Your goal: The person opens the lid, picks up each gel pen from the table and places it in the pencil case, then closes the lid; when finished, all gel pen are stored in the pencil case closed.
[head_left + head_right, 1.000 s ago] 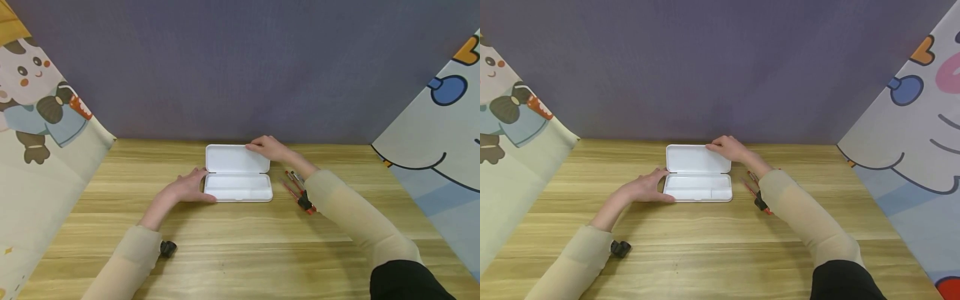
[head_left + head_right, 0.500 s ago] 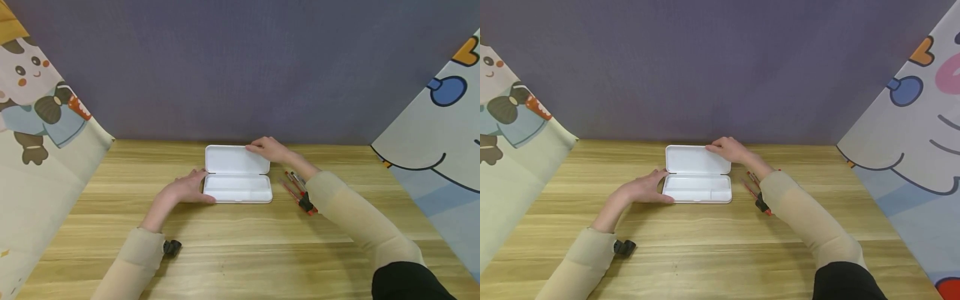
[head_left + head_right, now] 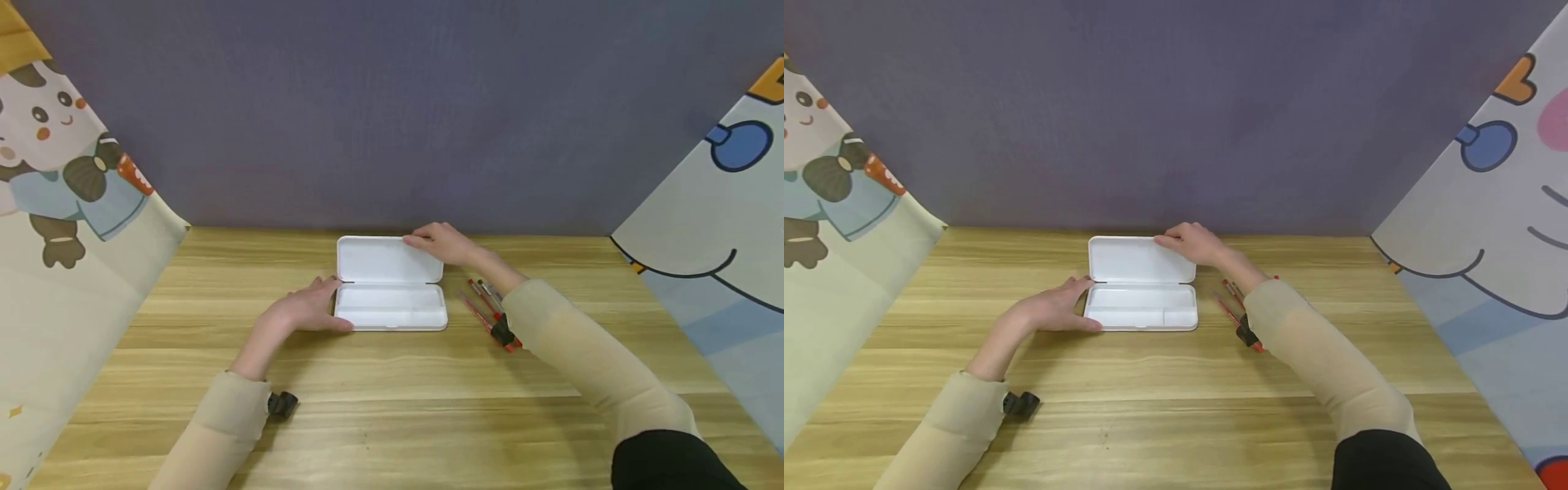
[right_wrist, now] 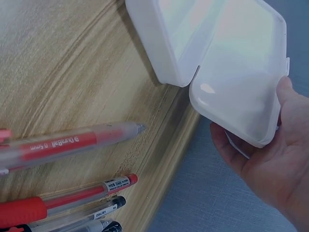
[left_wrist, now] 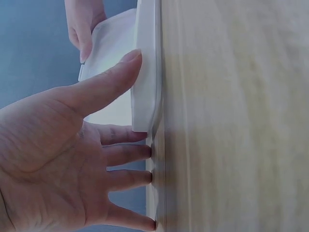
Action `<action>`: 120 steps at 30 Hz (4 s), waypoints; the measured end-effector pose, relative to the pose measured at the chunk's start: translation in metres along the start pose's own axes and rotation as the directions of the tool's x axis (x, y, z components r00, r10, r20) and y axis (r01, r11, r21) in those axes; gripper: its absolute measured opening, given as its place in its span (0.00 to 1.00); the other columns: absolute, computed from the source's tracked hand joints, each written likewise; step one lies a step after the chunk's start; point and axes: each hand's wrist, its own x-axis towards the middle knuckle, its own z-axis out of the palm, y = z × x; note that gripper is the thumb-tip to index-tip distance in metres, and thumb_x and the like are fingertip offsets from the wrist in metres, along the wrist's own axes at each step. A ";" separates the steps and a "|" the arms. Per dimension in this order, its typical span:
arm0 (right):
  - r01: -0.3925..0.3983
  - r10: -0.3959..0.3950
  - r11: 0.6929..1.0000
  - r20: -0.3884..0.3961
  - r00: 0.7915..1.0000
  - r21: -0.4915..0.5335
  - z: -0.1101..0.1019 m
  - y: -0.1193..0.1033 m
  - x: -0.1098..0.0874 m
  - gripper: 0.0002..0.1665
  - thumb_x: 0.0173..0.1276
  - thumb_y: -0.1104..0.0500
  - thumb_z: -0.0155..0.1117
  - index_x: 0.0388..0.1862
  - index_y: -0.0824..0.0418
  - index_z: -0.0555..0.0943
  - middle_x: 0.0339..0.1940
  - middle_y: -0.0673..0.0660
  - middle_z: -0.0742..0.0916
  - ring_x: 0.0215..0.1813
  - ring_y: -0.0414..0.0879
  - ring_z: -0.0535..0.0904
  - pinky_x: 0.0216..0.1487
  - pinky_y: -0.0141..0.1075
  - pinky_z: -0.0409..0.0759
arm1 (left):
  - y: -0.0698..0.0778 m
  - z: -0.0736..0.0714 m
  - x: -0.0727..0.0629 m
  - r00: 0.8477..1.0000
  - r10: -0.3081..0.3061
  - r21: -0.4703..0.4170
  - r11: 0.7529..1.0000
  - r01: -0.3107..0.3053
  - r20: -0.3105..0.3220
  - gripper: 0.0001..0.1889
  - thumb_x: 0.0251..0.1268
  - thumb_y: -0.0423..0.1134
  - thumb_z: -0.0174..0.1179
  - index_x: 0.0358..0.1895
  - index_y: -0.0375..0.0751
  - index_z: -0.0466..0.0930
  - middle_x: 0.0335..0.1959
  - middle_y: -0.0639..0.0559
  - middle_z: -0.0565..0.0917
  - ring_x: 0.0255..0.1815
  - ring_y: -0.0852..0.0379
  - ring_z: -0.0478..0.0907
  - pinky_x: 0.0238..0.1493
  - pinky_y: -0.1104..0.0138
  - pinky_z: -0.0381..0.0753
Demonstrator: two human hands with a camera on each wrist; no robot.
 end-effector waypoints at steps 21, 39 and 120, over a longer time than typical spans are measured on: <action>0.036 -0.012 0.993 -0.207 0.978 0.113 -0.008 0.005 -0.078 0.29 0.83 0.45 0.52 0.75 0.56 0.73 0.68 0.62 0.83 0.63 0.58 0.83 0.59 0.55 0.83 | -0.005 0.003 -0.018 0.999 0.031 0.015 0.999 -0.032 0.024 0.56 0.62 0.61 0.69 0.82 0.34 0.48 0.84 0.30 0.49 0.85 0.29 0.45 0.77 0.27 0.51; -0.091 0.119 0.989 -0.262 0.958 0.118 0.004 0.068 -0.186 0.38 0.81 0.52 0.58 0.84 0.54 0.58 0.76 0.70 0.73 0.65 0.69 0.78 0.58 0.66 0.80 | -0.006 0.005 -0.021 0.999 0.029 0.037 0.999 -0.030 0.023 0.55 0.63 0.60 0.68 0.82 0.34 0.49 0.84 0.30 0.49 0.84 0.29 0.47 0.76 0.25 0.51; -0.159 0.176 0.984 -0.252 0.952 0.085 0.004 0.083 -0.206 0.39 0.70 0.68 0.64 0.79 0.61 0.67 0.54 0.69 0.87 0.45 0.36 0.83 0.36 0.32 0.86 | -0.008 0.006 -0.017 0.999 0.022 0.033 0.999 -0.023 0.029 0.54 0.63 0.61 0.68 0.82 0.37 0.49 0.84 0.31 0.48 0.85 0.31 0.46 0.78 0.29 0.51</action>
